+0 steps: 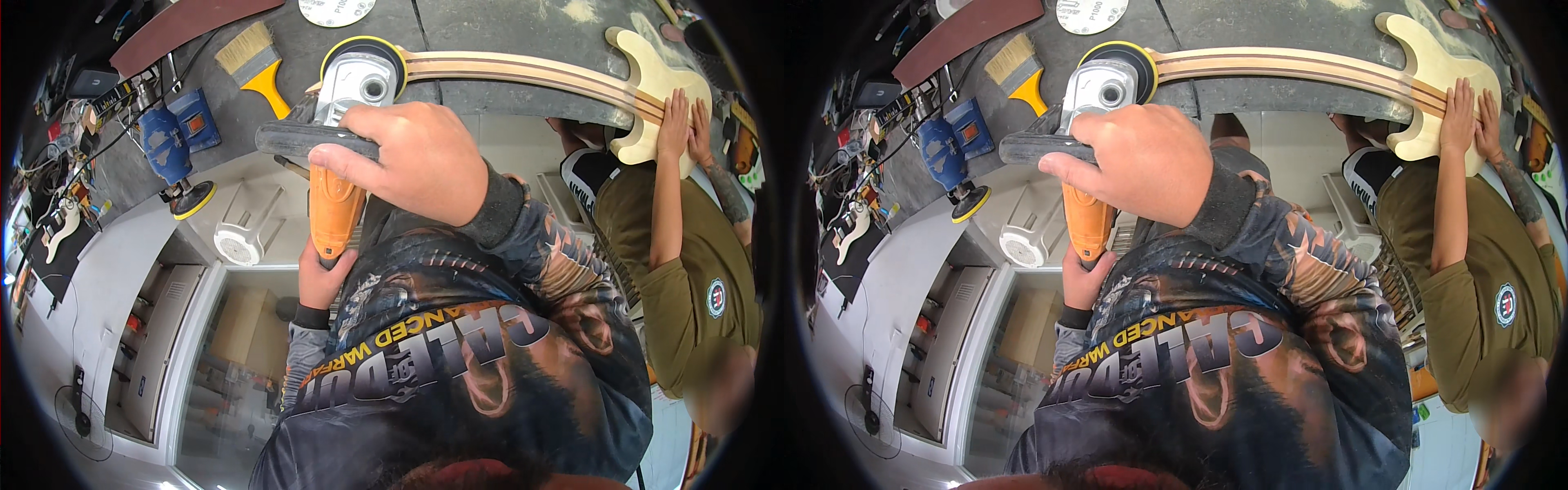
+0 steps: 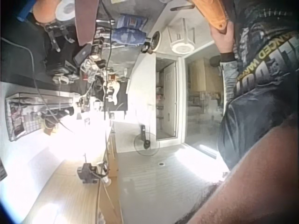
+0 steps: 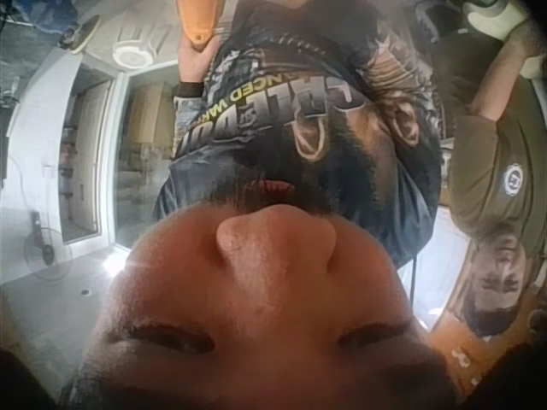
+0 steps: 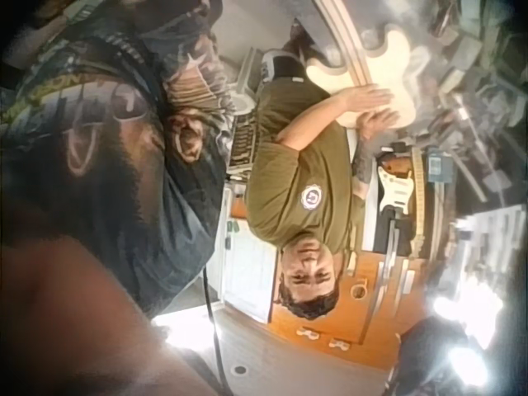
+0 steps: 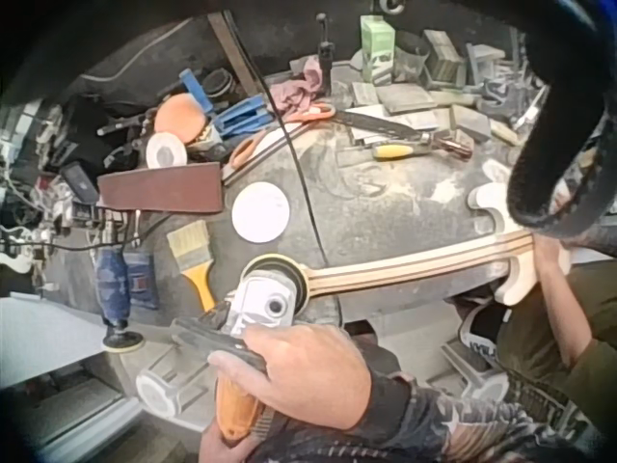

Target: The person picks up and turns a guitar body to check the surface, then places the neck on a workbench and sands the back of the neck and the headstock using a power sander.

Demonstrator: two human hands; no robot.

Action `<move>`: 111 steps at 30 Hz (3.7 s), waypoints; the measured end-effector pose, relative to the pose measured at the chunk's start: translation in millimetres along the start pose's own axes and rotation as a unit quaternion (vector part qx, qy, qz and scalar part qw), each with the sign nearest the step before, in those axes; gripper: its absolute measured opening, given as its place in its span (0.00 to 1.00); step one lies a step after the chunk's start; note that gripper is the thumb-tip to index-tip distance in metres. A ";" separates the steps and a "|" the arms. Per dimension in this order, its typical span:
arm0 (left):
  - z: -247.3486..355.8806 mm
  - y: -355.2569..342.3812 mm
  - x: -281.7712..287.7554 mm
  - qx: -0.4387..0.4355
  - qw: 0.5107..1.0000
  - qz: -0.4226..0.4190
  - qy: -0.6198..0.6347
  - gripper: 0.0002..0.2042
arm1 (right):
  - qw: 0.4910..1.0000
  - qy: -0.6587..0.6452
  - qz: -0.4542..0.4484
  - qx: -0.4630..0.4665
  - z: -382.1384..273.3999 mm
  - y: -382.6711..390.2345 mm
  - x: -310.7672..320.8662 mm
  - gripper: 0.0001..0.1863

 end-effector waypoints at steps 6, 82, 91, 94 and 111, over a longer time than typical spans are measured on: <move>9.3 -0.7 -4.2 -0.003 0.999 0.035 -0.037 0.21 | 1.000 0.010 0.022 0.010 2.5 0.9 7.1 0.29; -105.8 -25.6 88.8 -0.011 0.945 -0.194 0.262 0.38 | 0.981 0.004 0.068 0.179 -115.6 43.7 -26.8 0.06; -46.4 21.3 84.3 -0.064 0.920 -0.199 0.332 0.43 | 0.859 0.473 -0.178 0.083 146.4 60.1 26.9 0.25; -44.3 26.2 83.6 -0.065 0.911 -0.190 0.360 0.42 | 0.846 0.467 -0.243 0.090 155.9 47.5 26.0 0.20; -49.4 6.3 83.2 -0.015 0.922 -0.179 0.342 0.47 | 0.822 0.336 0.200 -0.413 450.8 51.5 434.1 0.38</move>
Point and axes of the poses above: each hand's wrist, its own y-axis away from the middle knuckle, its own x-axis out of the back of the hand, z = x × y, the point moved 7 cm from there along -y, towards the middle knuckle, and after that the axes turned 14 degrees about x, right-handed, at the moved point
